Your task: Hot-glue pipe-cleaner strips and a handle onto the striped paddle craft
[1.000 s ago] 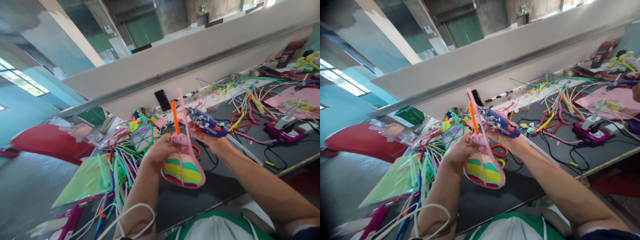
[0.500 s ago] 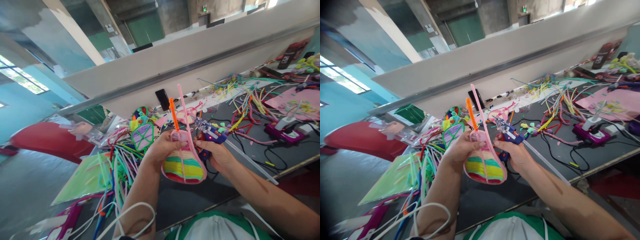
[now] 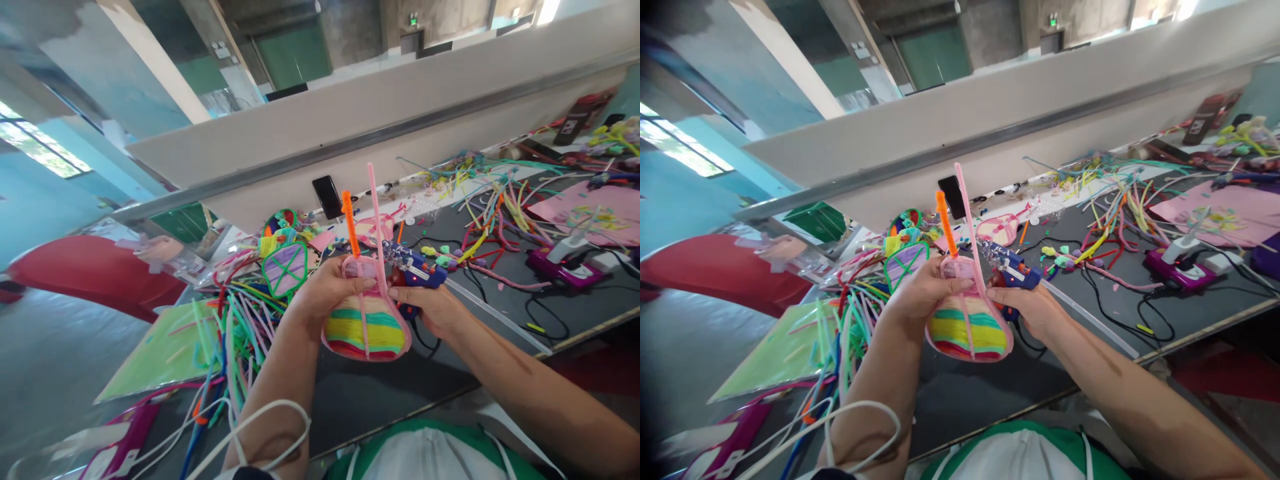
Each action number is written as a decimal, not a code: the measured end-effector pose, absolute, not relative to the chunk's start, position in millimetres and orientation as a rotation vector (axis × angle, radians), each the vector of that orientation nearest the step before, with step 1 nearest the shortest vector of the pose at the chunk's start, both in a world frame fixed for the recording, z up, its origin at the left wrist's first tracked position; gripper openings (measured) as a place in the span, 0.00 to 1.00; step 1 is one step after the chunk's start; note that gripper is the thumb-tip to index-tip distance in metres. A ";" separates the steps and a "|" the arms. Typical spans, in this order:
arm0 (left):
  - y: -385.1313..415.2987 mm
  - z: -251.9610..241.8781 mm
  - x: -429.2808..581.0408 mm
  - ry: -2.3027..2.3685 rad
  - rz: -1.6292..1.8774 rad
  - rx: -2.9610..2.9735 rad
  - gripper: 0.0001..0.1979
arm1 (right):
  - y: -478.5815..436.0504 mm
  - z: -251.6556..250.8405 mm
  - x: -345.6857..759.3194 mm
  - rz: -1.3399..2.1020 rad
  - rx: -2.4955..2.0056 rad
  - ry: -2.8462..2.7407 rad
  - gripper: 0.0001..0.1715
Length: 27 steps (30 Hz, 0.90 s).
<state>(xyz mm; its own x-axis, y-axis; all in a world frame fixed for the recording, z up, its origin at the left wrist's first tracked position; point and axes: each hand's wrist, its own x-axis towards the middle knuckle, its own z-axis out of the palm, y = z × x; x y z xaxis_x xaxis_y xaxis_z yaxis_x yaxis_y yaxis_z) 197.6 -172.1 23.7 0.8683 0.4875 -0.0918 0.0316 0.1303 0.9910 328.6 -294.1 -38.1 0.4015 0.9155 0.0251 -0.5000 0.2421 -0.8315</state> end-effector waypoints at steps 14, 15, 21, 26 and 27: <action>-173.5 24.0 198.6 0.445 0.277 1.385 0.16 | -294.8 -41.1 327.8 0.969 -0.886 -0.644 0.11; -173.0 22.5 198.9 0.437 0.287 1.386 0.16 | -295.2 -40.6 327.4 0.954 -0.907 -0.637 0.11; -171.8 19.6 198.9 0.391 0.277 1.369 0.14 | -296.3 -36.8 325.7 0.923 -0.969 -0.601 0.12; -169.8 16.5 198.5 0.386 0.320 1.400 0.12 | -296.3 -38.5 322.3 0.905 -0.940 -0.603 0.11; -169.7 15.8 198.7 0.391 0.327 1.401 0.12 | -296.3 -39.9 321.4 0.887 -0.945 -0.607 0.10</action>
<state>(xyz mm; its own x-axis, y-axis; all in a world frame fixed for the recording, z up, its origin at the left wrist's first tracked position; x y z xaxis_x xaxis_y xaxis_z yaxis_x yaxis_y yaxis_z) 198.7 -169.7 15.8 0.8924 0.4454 -0.0722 0.0084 0.1435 0.9896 321.4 -296.3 -39.9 0.5144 0.8549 0.0677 -0.3729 0.2941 -0.8800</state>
